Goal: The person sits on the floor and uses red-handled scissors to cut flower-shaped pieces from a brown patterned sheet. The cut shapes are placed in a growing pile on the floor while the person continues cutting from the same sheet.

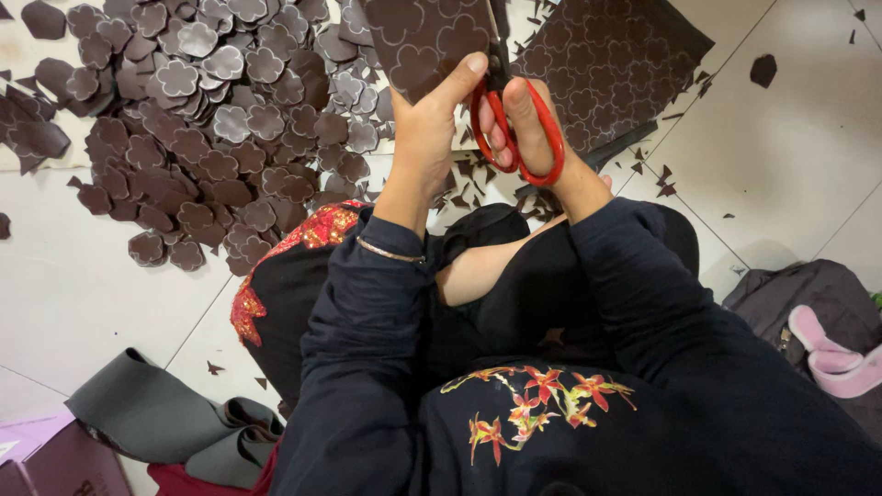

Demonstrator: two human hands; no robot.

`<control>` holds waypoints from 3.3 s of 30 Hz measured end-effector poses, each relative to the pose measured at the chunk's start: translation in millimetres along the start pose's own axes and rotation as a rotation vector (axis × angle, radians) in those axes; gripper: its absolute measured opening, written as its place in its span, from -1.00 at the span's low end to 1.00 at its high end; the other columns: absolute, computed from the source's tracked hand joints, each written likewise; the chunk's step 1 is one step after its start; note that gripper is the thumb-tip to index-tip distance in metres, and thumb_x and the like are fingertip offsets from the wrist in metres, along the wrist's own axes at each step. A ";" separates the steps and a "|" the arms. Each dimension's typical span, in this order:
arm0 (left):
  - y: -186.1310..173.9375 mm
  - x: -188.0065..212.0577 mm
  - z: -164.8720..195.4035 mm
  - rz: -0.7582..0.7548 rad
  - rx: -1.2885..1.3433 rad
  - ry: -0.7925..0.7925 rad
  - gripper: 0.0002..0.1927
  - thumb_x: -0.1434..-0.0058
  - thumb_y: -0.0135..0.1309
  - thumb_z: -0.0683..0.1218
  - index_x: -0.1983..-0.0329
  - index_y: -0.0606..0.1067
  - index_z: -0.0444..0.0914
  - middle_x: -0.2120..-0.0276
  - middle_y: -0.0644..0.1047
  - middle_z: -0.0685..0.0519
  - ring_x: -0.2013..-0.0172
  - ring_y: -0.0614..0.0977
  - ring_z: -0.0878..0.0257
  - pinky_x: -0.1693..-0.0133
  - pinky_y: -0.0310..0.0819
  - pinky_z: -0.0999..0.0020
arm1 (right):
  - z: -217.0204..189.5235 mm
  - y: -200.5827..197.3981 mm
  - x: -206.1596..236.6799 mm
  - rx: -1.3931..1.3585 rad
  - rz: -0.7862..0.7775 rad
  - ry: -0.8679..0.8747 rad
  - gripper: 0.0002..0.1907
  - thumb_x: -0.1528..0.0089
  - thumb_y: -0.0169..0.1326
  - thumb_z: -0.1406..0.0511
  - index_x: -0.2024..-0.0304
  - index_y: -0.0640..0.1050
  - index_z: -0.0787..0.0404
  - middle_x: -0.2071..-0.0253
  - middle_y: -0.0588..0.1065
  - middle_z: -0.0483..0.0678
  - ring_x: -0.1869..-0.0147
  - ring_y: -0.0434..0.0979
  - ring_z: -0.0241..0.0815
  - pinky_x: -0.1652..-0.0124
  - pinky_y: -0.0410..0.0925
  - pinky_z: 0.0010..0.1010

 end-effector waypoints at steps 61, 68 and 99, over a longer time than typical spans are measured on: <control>-43.3 -24.6 -96.9 -0.124 -1.604 0.084 -0.41 -0.10 0.27 0.15 -0.25 0.48 0.23 -0.41 0.13 -0.07 -0.32 0.14 -0.18 -0.28 -0.06 -0.28 | 15.6 -61.0 -13.8 -0.573 0.328 0.058 -0.34 -0.34 -0.12 -0.28 0.32 0.41 0.16 0.53 0.30 -0.16 0.55 0.27 -0.33 0.49 0.25 -0.45; -39.9 -24.5 -95.0 -0.118 -1.573 0.089 -0.34 -0.11 0.27 0.16 -0.33 0.41 0.19 -0.41 0.13 -0.08 -0.33 0.11 -0.20 -0.27 -0.13 -0.32 | 18.5 -63.5 -15.2 -0.592 0.348 0.058 -0.33 -0.35 -0.15 -0.27 0.32 0.41 0.17 0.55 0.29 -0.17 0.58 0.26 -0.34 0.50 0.28 -0.46; -21.4 -36.0 -16.1 -0.129 -0.217 0.135 -0.83 -0.23 0.01 -0.37 0.16 0.54 -0.34 0.32 0.53 0.18 0.36 0.47 0.48 0.30 0.36 0.57 | -7.8 -54.4 -15.6 -0.094 0.349 -0.059 -0.42 -0.29 0.24 -0.08 0.16 0.56 0.35 0.46 0.45 -0.13 0.51 0.48 -0.37 0.45 0.40 -0.56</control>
Point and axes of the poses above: each hand's wrist, its own x-axis away from the middle knuckle, its own y-axis out of the palm, z = x × y, the point moved 9 cm from there along -x, towards the middle knuckle
